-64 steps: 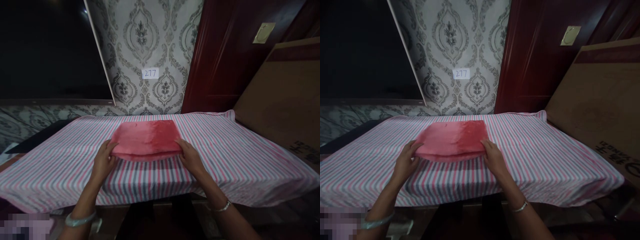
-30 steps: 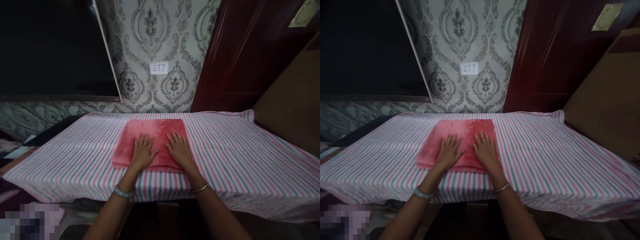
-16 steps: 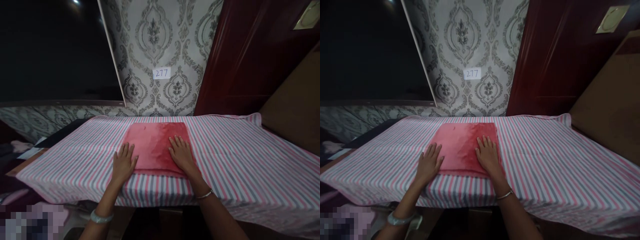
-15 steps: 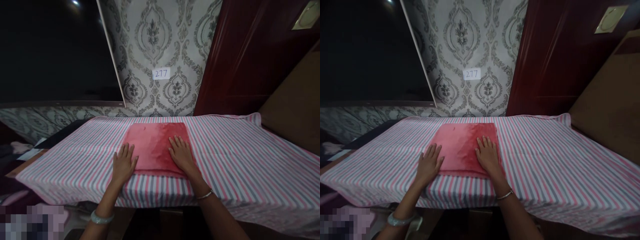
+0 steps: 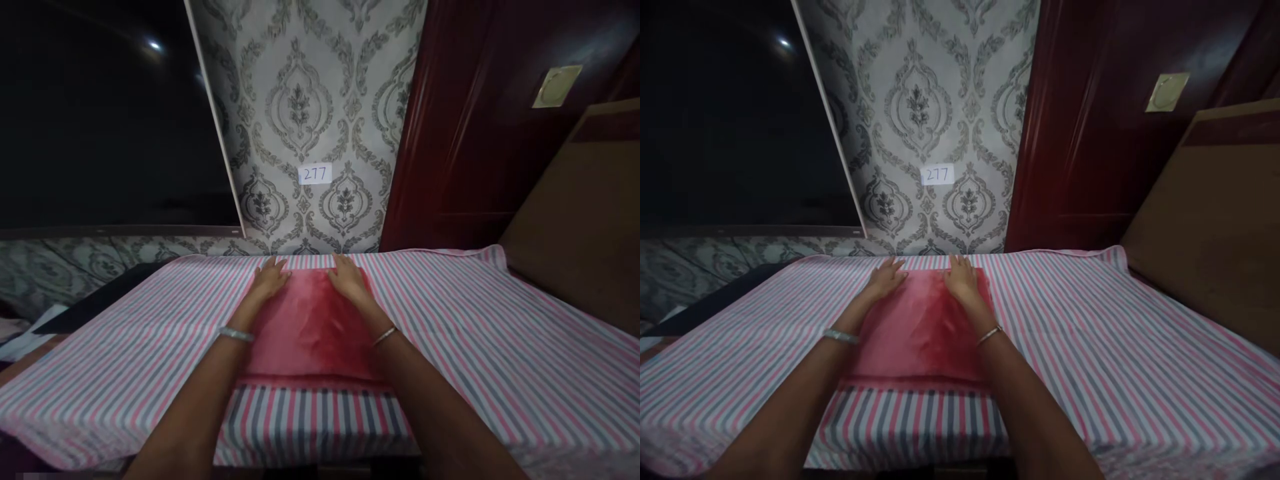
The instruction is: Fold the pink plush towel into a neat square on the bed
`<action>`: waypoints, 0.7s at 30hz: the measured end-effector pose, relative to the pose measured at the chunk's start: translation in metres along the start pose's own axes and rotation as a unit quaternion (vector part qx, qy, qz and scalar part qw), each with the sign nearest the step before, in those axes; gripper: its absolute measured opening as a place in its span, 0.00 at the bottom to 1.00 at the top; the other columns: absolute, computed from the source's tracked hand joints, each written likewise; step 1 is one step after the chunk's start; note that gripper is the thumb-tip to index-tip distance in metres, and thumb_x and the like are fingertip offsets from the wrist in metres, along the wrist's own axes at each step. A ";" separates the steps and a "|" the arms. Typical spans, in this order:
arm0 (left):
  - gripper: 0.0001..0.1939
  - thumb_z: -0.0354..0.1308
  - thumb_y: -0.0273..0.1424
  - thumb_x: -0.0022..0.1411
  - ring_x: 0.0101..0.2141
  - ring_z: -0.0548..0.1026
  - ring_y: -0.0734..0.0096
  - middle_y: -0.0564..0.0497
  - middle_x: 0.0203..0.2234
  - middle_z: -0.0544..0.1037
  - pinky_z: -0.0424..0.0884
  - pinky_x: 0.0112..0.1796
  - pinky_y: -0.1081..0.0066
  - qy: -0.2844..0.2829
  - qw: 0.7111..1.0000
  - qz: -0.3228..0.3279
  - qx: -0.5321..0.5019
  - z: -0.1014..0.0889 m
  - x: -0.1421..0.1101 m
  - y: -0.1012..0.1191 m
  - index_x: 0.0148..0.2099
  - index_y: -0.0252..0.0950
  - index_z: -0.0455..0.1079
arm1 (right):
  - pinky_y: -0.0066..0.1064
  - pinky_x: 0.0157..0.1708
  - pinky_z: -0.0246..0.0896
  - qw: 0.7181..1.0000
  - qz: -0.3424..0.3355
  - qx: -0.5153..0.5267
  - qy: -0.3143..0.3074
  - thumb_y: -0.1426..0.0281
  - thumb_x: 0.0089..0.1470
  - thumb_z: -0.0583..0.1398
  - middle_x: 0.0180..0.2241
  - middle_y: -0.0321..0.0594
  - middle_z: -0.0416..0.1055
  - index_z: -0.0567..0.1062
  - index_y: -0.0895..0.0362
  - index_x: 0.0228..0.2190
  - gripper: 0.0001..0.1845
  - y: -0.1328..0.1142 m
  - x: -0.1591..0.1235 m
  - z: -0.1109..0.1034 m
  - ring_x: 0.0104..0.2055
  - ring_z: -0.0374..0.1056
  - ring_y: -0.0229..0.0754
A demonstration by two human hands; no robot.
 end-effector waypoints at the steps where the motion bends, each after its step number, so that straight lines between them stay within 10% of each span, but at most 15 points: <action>1: 0.29 0.45 0.40 0.72 0.70 0.53 0.52 0.38 0.72 0.54 0.53 0.65 0.43 -0.010 1.000 -0.013 0.003 0.006 0.009 0.000 0.71 0.38 0.59 | 0.45 0.64 0.50 1.000 0.014 -0.006 -0.001 0.63 0.69 0.50 0.69 0.50 0.56 0.59 0.57 0.68 0.30 -0.001 0.004 0.004 0.70 0.50 0.54; 9: 0.30 0.38 0.45 0.72 0.67 0.59 0.48 0.40 0.66 0.66 0.53 0.63 0.37 -0.010 0.996 -0.086 0.008 0.068 0.020 -0.028 0.67 0.38 0.63 | 0.53 0.65 0.43 0.999 0.024 -0.046 -0.015 0.59 0.71 0.47 0.62 0.47 0.68 0.70 0.56 0.61 0.26 0.022 -0.003 0.053 0.65 0.58 0.55; 21: 0.29 0.38 0.43 0.72 0.62 0.64 0.47 0.42 0.62 0.70 0.62 0.59 0.42 0.010 0.997 -0.080 -0.011 0.065 0.020 -0.028 0.66 0.39 0.66 | 0.51 0.64 0.42 0.998 0.020 -0.052 -0.003 0.59 0.71 0.45 0.60 0.45 0.69 0.71 0.54 0.60 0.26 0.027 0.000 0.056 0.63 0.59 0.53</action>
Point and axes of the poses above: each hand's wrist, its own x-axis towards the middle knuckle, its own z-axis out of the palm, y = z × x, the point moved 4 cm from there along x, towards the middle knuckle
